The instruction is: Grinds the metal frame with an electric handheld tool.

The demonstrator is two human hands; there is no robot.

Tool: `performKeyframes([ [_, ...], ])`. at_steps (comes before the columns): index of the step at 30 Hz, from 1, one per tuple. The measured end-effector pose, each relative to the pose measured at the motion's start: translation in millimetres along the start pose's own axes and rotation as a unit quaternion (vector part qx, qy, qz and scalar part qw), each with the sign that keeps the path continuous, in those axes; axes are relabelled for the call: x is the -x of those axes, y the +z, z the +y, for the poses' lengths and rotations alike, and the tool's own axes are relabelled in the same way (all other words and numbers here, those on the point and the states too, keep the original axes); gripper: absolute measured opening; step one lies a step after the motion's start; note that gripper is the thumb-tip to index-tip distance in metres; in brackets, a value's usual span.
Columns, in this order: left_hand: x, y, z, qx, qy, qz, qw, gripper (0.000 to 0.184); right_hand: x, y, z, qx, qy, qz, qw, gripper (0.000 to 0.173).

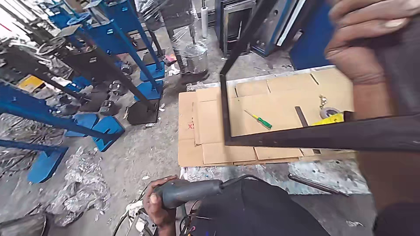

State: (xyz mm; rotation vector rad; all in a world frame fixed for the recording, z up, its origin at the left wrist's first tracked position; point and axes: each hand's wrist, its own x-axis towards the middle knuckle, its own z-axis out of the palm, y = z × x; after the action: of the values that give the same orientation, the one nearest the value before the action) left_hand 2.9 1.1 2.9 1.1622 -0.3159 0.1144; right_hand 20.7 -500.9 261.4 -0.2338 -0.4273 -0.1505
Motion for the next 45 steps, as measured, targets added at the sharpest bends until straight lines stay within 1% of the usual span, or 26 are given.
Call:
performKeyframes([
  [1,-1,-1,1,-0.001,0.003,-0.011,1.0,0.058,2,-2,6,-0.033,0.016,0.013,0.999,0.043],
  [3,-1,-2,2,-0.004,0.013,-0.025,1.0,0.06,11,-19,10,-0.027,0.034,0.04,0.998,0.05],
  [8,6,1,9,-0.033,-0.004,-0.028,0.999,0.059,47,-104,-13,-0.024,0.075,0.081,0.994,0.053],
  [9,7,3,9,-0.039,-0.001,-0.027,0.999,0.057,57,-120,-29,0.013,0.095,0.108,0.99,0.053],
  [10,9,5,8,-0.038,-0.001,-0.026,0.999,0.055,69,-133,-48,0.098,0.119,0.156,0.976,0.052],
  [11,10,6,8,-0.041,-0.001,-0.026,0.999,0.054,82,-140,-69,0.231,0.144,0.232,0.934,0.049],
  [13,10,12,6,-0.053,0.003,-0.027,0.998,0.057,105,-151,-95,0.465,0.198,0.406,0.761,0.033],
  [14,10,16,6,-0.057,0.001,-0.03,0.998,0.059,116,-163,-103,0.518,0.221,0.463,0.685,0.029],
  [16,8,25,4,-0.067,-0.001,-0.042,0.997,0.063,139,-200,-117,0.554,0.247,0.519,0.602,0.036],
  [19,4,40,2,-0.065,-0.011,-0.059,0.996,0.063,160,-260,-132,0.602,0.246,0.537,0.537,0.037],
  [22,-1,55,2,-0.071,-0.012,-0.069,0.995,0.061,161,-290,-136,0.662,0.253,0.542,0.451,0.046],
  [24,-5,65,1,-0.071,-0.006,-0.079,0.994,0.061,165,-304,-136,0.678,0.251,0.543,0.427,0.049],
  [26,-9,74,-1,-0.072,-0.001,-0.086,0.994,0.061,170,-311,-137,0.668,0.221,0.555,0.444,0.062],
  [28,-17,84,-6,-0.071,0.004,-0.091,0.993,0.06,172,-303,-140,0.669,0.172,0.537,0.484,0.077],
  [30,-28,100,-14,-0.057,0.007,-0.098,0.994,0.058,158,-270,-135,0.711,0.137,0.474,0.502,0.071],
  [32,-40,115,-24,-0.044,-0.007,-0.108,0.993,0.052,133,-211,-111,0.755,0.147,0.365,0.525,0.06],
  [33,-46,123,-30,-0.034,-0.023,-0.105,0.994,0.048,123,-179,-92,0.762,0.156,0.305,0.549,0.055],
  [34,-52,133,-36,-0.022,-0.039,-0.101,0.994,0.043,115,-145,-69,0.766,0.173,0.242,0.569,0.053],
  [35,-58,144,-44,-0.017,-0.041,-0.101,0.994,0.041,108,-112,-48,0.774,0.201,0.183,0.572,0.054],
  [36,-66,158,-50,-0.021,-0.033,-0.11,0.993,0.04,102,-80,-29,0.791,0.236,0.128,0.55,0.058],
  [37,-73,172,-56,-0.025,-0.021,-0.131,0.991,0.042,99,-52,-10,0.808,0.282,0.084,0.511,0.064],
  [39,-82,199,-64,-0.038,0.004,-0.166,0.985,0.046,98,-17,22,0.833,0.367,0.015,0.413,0.072],
  [40,-82,209,-66,-0.036,0.013,-0.184,0.982,0.047,100,-9,35,0.841,0.395,-0.005,0.369,0.069],
  [41,-80,217,-69,-0.027,0.018,-0.203,0.979,0.048,100,-5,45,0.842,0.418,-0.014,0.34,0.056],
  [43,-76,225,-74,-0.008,0.009,-0.228,0.974,0.051,98,0,50,0.843,0.44,-0.003,0.31,0.038],
  [45,-78,237,-80,0.004,0.006,-0.217,0.976,0.05,99,2,47,0.849,0.449,0.006,0.277,0.034],
])
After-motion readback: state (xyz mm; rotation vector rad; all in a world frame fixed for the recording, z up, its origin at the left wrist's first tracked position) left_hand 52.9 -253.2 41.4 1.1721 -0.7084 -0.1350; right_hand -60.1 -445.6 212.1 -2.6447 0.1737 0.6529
